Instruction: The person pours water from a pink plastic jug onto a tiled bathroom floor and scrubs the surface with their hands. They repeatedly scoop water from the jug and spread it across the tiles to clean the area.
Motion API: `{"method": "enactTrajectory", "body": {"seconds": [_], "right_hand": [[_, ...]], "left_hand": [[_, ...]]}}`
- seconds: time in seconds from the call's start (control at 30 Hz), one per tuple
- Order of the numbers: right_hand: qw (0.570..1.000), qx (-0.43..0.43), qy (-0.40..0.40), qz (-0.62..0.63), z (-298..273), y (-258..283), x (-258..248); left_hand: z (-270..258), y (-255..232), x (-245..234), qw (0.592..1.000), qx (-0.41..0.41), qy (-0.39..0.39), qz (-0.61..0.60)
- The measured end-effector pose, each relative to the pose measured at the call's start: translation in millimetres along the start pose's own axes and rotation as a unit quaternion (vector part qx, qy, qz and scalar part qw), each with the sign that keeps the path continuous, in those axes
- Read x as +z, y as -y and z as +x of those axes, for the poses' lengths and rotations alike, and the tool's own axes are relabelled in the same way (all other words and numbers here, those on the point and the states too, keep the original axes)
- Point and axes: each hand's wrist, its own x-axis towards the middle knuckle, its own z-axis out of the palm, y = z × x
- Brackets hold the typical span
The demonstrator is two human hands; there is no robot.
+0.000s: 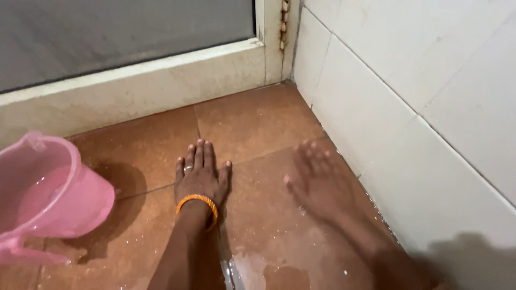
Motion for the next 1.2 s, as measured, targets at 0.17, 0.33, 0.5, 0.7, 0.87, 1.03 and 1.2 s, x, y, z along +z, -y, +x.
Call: {"method": "enactTrajectory", "body": {"seconds": [0.17,0.33,0.5,0.7,0.87,1.03,1.2], "right_hand": [[0.989,0.114,0.082,0.044,83.2,-1.0,-12.8],[0.993,0.061,0.094,0.04,111.3,56.3,-15.5],[0.993,-0.108,0.012,0.042,55.2,81.0,-3.3],[0.998,-0.064,0.027,-0.004,35.2,27.8,-3.4],[0.995,0.071,0.063,0.034,114.7,2.4,-4.7],[0.988,0.112,0.092,0.047,152.8,41.5,-10.6],[0.998,-0.051,0.031,0.012,120.8,73.4,1.6]], "left_hand": [[3.0,-0.4,-0.8,1.0,0.005,0.001,-0.006],[1.5,0.9,-1.4,1.0,0.009,-0.005,-0.005],[-0.3,-1.3,-9.2,1.0,0.003,0.001,-0.03],[-0.5,-2.2,-9.5,1.0,0.003,-0.005,-0.026],[1.2,-1.7,-7.6,1.0,0.005,0.006,-0.005],[0.7,-1.2,-9.1,1.0,0.003,0.001,-0.011],[1.3,0.0,-3.1,1.0,0.006,-0.012,-0.003]]}}
